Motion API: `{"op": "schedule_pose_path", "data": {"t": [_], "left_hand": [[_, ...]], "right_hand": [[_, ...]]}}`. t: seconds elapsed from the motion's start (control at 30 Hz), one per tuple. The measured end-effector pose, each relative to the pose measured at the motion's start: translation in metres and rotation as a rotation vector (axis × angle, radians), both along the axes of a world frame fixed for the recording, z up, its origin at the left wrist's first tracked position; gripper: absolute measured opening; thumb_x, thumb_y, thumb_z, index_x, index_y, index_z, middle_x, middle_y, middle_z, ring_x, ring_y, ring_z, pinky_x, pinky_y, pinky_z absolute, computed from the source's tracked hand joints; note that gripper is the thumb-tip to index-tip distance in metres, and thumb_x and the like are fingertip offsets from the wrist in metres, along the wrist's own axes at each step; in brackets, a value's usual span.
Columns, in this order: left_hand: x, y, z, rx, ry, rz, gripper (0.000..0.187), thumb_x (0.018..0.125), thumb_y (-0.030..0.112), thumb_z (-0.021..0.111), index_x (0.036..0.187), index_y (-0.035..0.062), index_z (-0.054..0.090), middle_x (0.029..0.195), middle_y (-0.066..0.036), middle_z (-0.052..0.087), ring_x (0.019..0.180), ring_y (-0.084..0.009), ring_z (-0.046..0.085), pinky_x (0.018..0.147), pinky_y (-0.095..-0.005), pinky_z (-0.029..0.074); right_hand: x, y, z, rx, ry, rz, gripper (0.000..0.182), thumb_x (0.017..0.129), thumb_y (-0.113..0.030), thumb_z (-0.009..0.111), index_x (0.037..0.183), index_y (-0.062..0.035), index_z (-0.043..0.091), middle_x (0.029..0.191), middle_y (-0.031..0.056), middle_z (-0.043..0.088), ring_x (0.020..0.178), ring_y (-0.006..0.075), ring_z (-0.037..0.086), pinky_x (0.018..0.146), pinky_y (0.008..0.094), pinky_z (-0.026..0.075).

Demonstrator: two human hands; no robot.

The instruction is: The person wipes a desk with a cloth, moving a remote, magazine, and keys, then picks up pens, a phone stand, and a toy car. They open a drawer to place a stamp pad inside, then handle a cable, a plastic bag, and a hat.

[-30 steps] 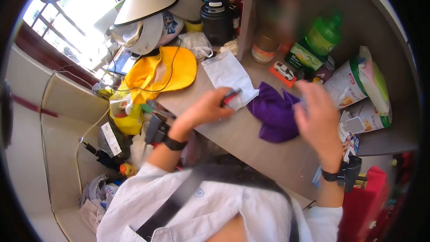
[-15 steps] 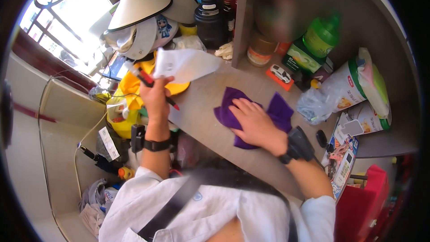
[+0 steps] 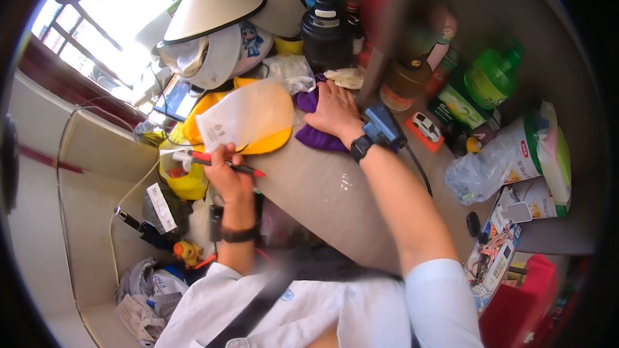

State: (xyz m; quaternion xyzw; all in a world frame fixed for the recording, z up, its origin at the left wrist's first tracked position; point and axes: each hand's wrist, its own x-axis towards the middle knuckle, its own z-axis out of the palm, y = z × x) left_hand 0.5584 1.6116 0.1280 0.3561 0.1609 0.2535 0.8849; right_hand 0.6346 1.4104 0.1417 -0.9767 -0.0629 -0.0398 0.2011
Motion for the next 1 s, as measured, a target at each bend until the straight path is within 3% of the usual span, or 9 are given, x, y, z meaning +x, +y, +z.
{"op": "schedule_pose_path", "data": {"t": [0.07, 0.17, 0.33, 0.53, 0.63, 0.8, 0.9, 1.0], "left_hand": [[-0.002, -0.004, -0.004, 0.073, 0.006, -0.018, 0.009, 0.076, 0.001, 0.048, 0.085, -0.001, 0.047, 0.069, -0.006, 0.052, 0.057, -0.0096, 0.05, 0.039, -0.0177, 0.035], [0.001, 0.004, -0.013, 0.066, 0.007, -0.078, 0.006, 0.076, 0.001, 0.049, 0.082, -0.0006, 0.048, 0.07, -0.007, 0.052, 0.057, -0.0101, 0.05, 0.039, -0.0182, 0.035], [0.004, 0.006, -0.016, 0.045, 0.019, -0.072, 0.004, 0.079, 0.001, 0.048, 0.082, 0.0009, 0.046, 0.067, -0.009, 0.056, 0.055, -0.0116, 0.052, 0.04, -0.0196, 0.038], [0.004, 0.005, -0.013, 0.033, 0.008, -0.083, 0.003, 0.079, 0.001, 0.048, 0.082, 0.0014, 0.046, 0.067, -0.009, 0.056, 0.054, -0.0114, 0.052, 0.042, -0.0201, 0.039], [0.003, 0.003, -0.009, 0.046, 0.003, -0.115, 0.004, 0.079, 0.002, 0.049, 0.082, 0.0011, 0.046, 0.066, -0.009, 0.056, 0.052, -0.0109, 0.05, 0.043, -0.0197, 0.039], [0.003, 0.004, -0.009, 0.056, -0.006, -0.124, 0.003, 0.08, 0.002, 0.048, 0.083, 0.0005, 0.047, 0.066, -0.009, 0.056, 0.049, -0.0107, 0.048, 0.043, -0.0196, 0.038], [0.003, 0.004, -0.01, 0.056, -0.009, -0.126, 0.003, 0.08, 0.001, 0.048, 0.083, 0.0004, 0.047, 0.066, -0.009, 0.056, 0.049, -0.0111, 0.048, 0.043, -0.0199, 0.038], [0.002, 0.002, -0.008, 0.052, -0.005, -0.128, 0.004, 0.08, 0.001, 0.048, 0.083, 0.0003, 0.046, 0.065, -0.009, 0.055, 0.048, -0.0116, 0.047, 0.043, -0.0203, 0.038]], "right_hand": [[0.005, -0.003, -0.007, -0.003, -0.001, 0.078, 0.058, 0.063, -0.025, 0.054, 0.116, -0.004, 0.043, 0.127, 0.0116, 0.039, 0.122, 0.0255, 0.031, 0.097, 0.0385, 0.028], [0.004, -0.007, -0.003, 0.024, 0.049, 0.228, 0.056, 0.064, -0.023, 0.054, 0.116, -0.0051, 0.044, 0.128, 0.0095, 0.039, 0.123, 0.0248, 0.03, 0.097, 0.0398, 0.028], [-0.027, -0.014, -0.016, -0.022, -0.142, 0.452, 0.051, 0.063, -0.017, 0.054, 0.111, -0.0007, 0.047, 0.121, 0.0142, 0.045, 0.116, 0.0292, 0.039, 0.097, 0.0367, 0.031], [-0.061, 0.008, -0.012, -0.178, -0.264, 0.029, 0.038, 0.071, -0.015, 0.054, 0.101, 0.0067, 0.045, 0.117, 0.0282, 0.042, 0.113, 0.0404, 0.038, 0.098, 0.0423, 0.028], [-0.049, 0.011, -0.014, -0.154, -0.185, -0.132, 0.033, 0.073, -0.013, 0.051, 0.097, 0.0091, 0.044, 0.118, 0.032, 0.039, 0.113, 0.0434, 0.036, 0.098, 0.0441, 0.027], [-0.029, 0.021, -0.01, -0.145, -0.034, -0.252, 0.052, 0.074, -0.014, 0.049, 0.116, 0.0146, 0.036, 0.125, 0.0305, 0.033, 0.12, 0.0392, 0.028, 0.1, 0.0408, 0.023], [-0.013, 0.02, -0.013, -0.163, -0.115, -0.253, 0.052, 0.073, -0.018, 0.056, 0.111, 0.0131, 0.04, 0.121, 0.0279, 0.038, 0.117, 0.0372, 0.034, 0.099, 0.0395, 0.027], [0.006, 0.014, -0.016, -0.099, -0.122, -0.223, 0.045, 0.072, -0.014, 0.05, 0.108, 0.0124, 0.044, 0.119, 0.025, 0.039, 0.116, 0.0355, 0.032, 0.099, 0.0394, 0.024]]}}
